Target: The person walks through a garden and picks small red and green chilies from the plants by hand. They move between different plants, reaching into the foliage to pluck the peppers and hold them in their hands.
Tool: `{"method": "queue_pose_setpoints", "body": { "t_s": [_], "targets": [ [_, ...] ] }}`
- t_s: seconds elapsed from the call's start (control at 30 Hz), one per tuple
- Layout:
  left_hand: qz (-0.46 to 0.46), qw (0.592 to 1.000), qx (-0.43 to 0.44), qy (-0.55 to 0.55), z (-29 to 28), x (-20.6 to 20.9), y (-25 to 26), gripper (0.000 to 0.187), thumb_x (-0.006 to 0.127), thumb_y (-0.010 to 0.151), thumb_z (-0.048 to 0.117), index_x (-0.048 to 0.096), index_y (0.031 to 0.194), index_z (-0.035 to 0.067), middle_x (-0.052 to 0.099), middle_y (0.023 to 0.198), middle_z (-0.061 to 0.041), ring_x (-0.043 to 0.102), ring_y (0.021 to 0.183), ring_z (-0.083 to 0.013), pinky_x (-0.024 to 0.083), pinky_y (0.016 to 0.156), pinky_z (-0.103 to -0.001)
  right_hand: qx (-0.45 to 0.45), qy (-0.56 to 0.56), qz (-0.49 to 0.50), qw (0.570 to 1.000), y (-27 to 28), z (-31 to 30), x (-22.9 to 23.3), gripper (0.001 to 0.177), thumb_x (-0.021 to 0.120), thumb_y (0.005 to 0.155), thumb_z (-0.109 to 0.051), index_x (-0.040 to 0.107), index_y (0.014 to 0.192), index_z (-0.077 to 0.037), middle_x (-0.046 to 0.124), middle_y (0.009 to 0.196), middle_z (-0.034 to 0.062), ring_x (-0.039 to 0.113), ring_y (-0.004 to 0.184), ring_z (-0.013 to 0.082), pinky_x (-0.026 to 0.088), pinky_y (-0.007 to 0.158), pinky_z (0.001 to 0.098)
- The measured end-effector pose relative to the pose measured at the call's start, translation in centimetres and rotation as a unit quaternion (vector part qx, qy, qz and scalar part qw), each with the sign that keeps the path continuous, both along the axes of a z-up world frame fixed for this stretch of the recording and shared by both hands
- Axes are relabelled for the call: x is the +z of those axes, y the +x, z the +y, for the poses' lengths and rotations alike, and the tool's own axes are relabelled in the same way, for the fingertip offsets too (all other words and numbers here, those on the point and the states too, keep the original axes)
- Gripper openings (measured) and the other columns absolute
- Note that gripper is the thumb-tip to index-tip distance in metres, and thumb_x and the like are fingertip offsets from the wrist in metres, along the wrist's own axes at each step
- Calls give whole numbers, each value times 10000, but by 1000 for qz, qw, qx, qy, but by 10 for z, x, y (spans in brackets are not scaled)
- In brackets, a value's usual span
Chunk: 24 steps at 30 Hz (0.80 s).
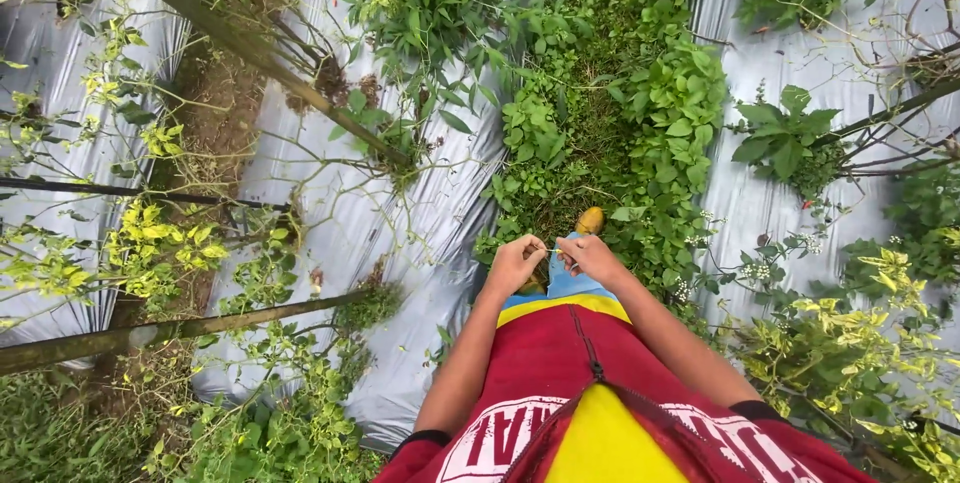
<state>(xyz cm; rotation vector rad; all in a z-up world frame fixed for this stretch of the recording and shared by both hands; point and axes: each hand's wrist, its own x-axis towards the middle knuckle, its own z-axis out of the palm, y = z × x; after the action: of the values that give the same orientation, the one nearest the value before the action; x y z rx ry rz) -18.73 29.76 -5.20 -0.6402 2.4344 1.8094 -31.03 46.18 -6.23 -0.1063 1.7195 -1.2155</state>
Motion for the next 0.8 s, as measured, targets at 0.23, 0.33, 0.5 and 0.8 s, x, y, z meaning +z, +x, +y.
{"method": "queue_pose_setpoints", "body": {
  "t_s": [0.23,0.33,0.5,0.8],
  "targets": [
    [13,997,44,-55,0,-4,31,77,699,967,108,714,1041,88,778,890,-100,755,827,-244,595,743,-387,18,-15,-47,999,13,-13,-33,400,615,1045,-266,606,743,-4,604,750,96,700,747,202,639,650,318],
    [-6,995,83,-54,-2,-4,56,91,688,965,140,719,1033,88,784,889,-84,759,832,-240,592,740,-396,11,-12,-83,996,23,-29,-49,367,641,1032,-262,594,759,-21,562,740,67,704,752,202,645,650,312],
    [-42,987,137,-72,-5,-7,88,117,663,982,167,720,1048,89,776,901,-89,755,871,-260,602,754,-413,63,-19,-114,991,46,-63,-27,301,659,1016,-289,647,925,-3,499,732,-27,697,746,129,632,640,225],
    [-133,980,64,-138,2,-2,109,183,615,1008,149,710,1105,27,763,925,-156,745,912,-360,616,799,-511,67,-68,-188,978,57,-72,-55,352,546,1096,-298,625,992,29,411,717,-50,634,773,116,575,640,219]
  ]
}}
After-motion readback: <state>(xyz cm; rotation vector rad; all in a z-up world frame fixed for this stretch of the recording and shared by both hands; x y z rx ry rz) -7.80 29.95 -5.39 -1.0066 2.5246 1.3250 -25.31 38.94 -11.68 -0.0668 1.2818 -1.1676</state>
